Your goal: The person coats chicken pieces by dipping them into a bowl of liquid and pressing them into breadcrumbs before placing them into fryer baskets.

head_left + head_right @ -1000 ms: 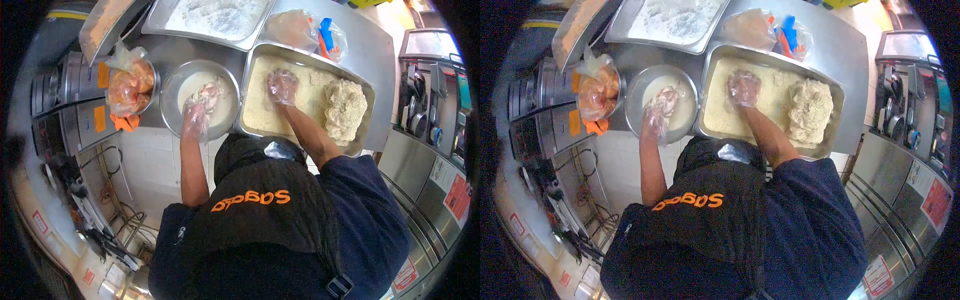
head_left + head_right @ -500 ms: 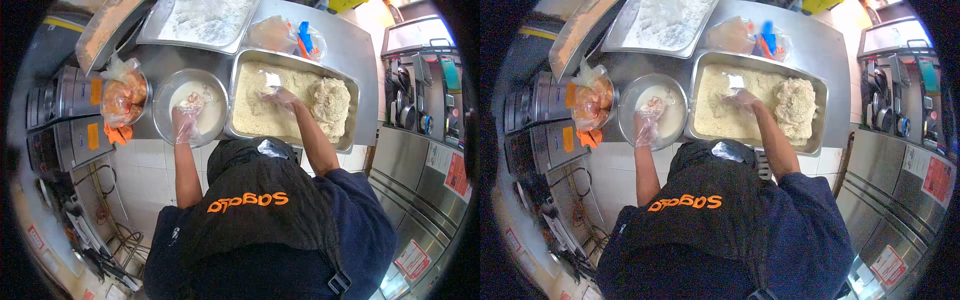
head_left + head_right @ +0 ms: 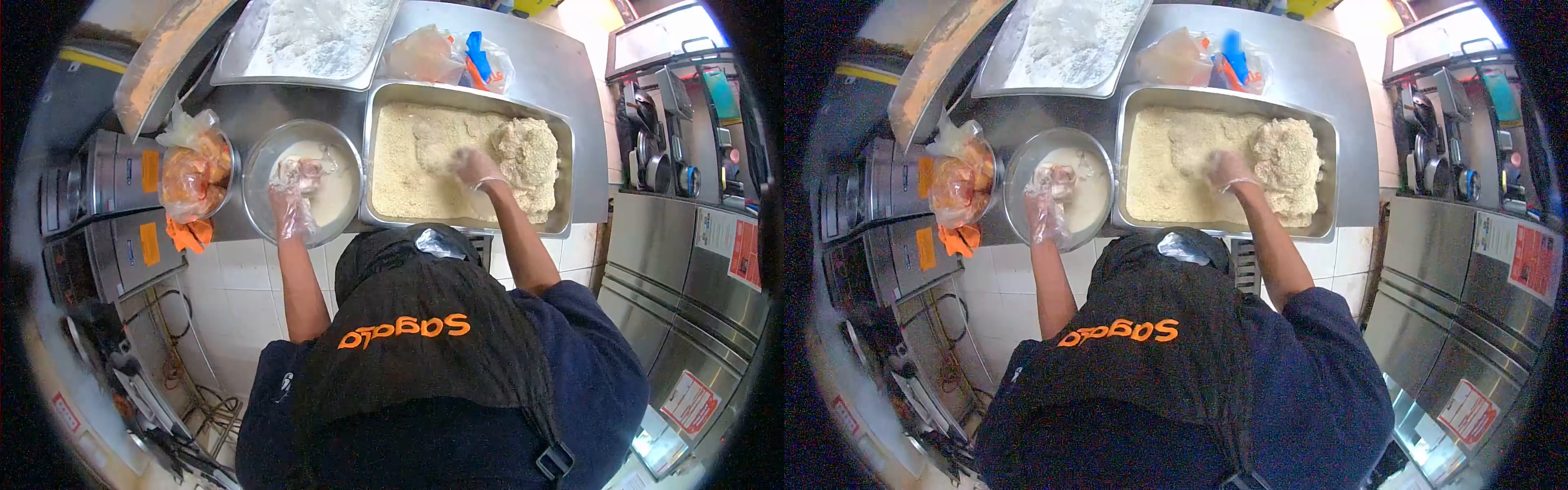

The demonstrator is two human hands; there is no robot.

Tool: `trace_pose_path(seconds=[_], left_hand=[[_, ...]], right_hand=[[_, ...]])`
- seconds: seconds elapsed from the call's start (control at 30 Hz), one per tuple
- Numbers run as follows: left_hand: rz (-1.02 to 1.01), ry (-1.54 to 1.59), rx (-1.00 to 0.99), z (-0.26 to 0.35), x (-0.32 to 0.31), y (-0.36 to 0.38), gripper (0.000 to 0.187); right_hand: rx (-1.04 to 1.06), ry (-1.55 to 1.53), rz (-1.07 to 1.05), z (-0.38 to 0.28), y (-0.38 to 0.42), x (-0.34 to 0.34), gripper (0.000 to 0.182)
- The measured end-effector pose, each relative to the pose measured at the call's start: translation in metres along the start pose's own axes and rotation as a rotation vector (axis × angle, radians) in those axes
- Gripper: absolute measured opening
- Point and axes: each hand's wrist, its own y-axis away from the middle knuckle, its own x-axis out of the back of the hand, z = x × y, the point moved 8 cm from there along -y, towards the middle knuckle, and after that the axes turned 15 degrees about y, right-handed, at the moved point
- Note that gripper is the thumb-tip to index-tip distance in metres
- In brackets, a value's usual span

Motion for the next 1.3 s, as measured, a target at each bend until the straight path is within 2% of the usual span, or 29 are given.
trace_pose_path(seconds=[0.03, 0.07, 0.1, 0.17, 0.23, 0.27, 0.33, 0.37, 0.4, 0.43, 0.47, 0.5, 0.57, 0.6, 0.67, 0.7, 0.77, 0.8, 0.87, 0.9, 0.93, 1.0, 1.03, 1.1, 1.13, 1.2, 1.23, 1.27, 1.3], left_hand=[[-0.017, 0.142, -0.004, -0.005, 0.002, 0.000, 0.027], [-0.013, 0.139, -0.005, -0.016, 0.009, -0.005, 0.027], [-0.047, 0.249, 0.001, -0.026, 0.013, -0.012, 0.026], [-0.080, 0.356, 0.007, -0.035, 0.018, -0.021, 0.025], [-0.185, 0.744, 0.281, -0.048, 0.003, -0.021, 0.028], [-0.187, 0.743, 0.279, -0.050, 0.007, -0.026, 0.028], [-0.247, 0.755, 0.412, -0.072, 0.013, -0.036, 0.026], [-0.244, 0.755, 0.407, -0.082, 0.018, -0.042, 0.026], [-0.255, 0.585, 0.325, -0.087, 0.023, -0.047, 0.025], [-0.260, 0.414, 0.246, -0.090, 0.030, -0.051, 0.025], [-0.256, 0.413, 0.245, -0.081, 0.027, -0.046, 0.025], [-0.315, 0.507, 0.258, -0.062, 0.012, -0.033, 0.025], [-0.382, 0.597, 0.276, -0.051, 0.007, -0.024, 0.026], [-0.349, 0.524, 0.232, -0.057, 0.016, -0.029, 0.028], [-0.341, 0.458, 0.216, -0.064, 0.013, -0.030, 0.031], [-0.325, 0.456, 0.242, -0.067, 0.013, -0.030, 0.031], [-0.285, 0.440, 0.278, -0.071, 0.014, -0.031, 0.031], [-0.261, 0.431, 0.294, -0.073, 0.015, -0.031, 0.030], [-0.203, 0.420, 0.307, -0.075, 0.018, -0.031, 0.030], [-0.166, 0.412, 0.319, -0.077, 0.020, -0.031, 0.030], [-0.128, 0.408, 0.323, -0.078, 0.023, -0.031, 0.030], [-0.038, 0.404, 0.332, -0.079, 0.030, -0.030, 0.030], [0.006, 0.396, 0.346, -0.081, 0.033, -0.029, 0.031], [0.035, 0.392, 0.346, -0.078, 0.037, -0.027, 0.031], [0.027, 0.318, 0.324, -0.072, 0.037, -0.029, 0.032], [0.015, 0.177, 0.283, -0.061, 0.034, -0.030, 0.035], [0.011, 0.105, 0.274, -0.060, 0.033, -0.025, 0.036], [0.005, 0.029, 0.266, -0.061, 0.032, -0.021, 0.037], [0.081, 0.443, 0.377, -0.072, 0.024, -0.020, 0.039]], right_hand=[[-0.127, -0.108, -0.328, 0.022, 0.008, -0.041, 0.050], [-0.252, -0.217, -0.657, 0.031, 0.023, -0.072, 0.056], [-0.249, -0.219, -0.657, 0.018, 0.029, -0.065, 0.056], [-0.217, -0.575, -0.704, -0.031, 0.046, -0.052, 0.072], [-0.235, -0.716, -0.715, -0.063, 0.043, -0.036, 0.077], [-0.253, -0.853, -0.724, -0.078, 0.040, -0.033, 0.081], [-0.262, -0.922, -0.712, -0.101, 0.020, -0.042, 0.080], [-0.274, -0.991, -0.704, -0.107, 0.012, -0.049, 0.080], [-0.268, -0.989, -0.706, -0.107, 0.007, -0.058, 0.080], [-0.159, -1.031, -0.605, -0.111, -0.003, -0.060, 0.080], [-0.051, -1.072, -0.502, -0.114, -0.013, -0.063, 0.080], [-0.047, -1.072, -0.506, -0.105, -0.021, -0.075, 0.080], [0.348, -0.811, -0.196, -0.093, -0.043, -0.060, 0.070], [0.327, -0.811, -0.188, -0.091, -0.044, -0.042, 0.070], [-0.327, -0.443, -0.283, -0.049, -0.037, -0.010, 0.057], [-0.351, -0.446, -0.278, -0.033, -0.042, -0.029, 0.057], [-0.157, 0.095, 0.057, -0.013, -0.073, -0.053, 0.045], [-0.170, 0.091, 0.059, -0.006, -0.079, -0.049, 0.045], [-0.027, 0.060, -0.220, -0.004, -0.097, -0.066, 0.036], [-0.121, 0.045, -0.161, 0.002, -0.102, -0.058, 0.027], [-0.116, 0.043, -0.158, 0.005, -0.108, -0.067, 0.027], [-0.115, -0.191, 0.367, 0.024, -0.121, -0.078, 0.021], [-0.115, -0.195, 0.357, 0.025, -0.127, -0.075, 0.021], [0.096, 0.258, -0.199, 0.007, -0.151, -0.074, 0.019], [0.090, 0.259, -0.189, -0.002, -0.143, -0.050, 0.019], [-0.238, 0.099, 0.146, 0.003, -0.114, 0.013, 0.018], [-0.228, 0.144, 0.034, 0.006, -0.118, -0.006, 0.019], [-0.239, 0.144, 0.027, 0.008, -0.113, -0.019, 0.019], [-0.196, 0.133, 0.027, 0.003, -0.110, -0.030, 0.019]])
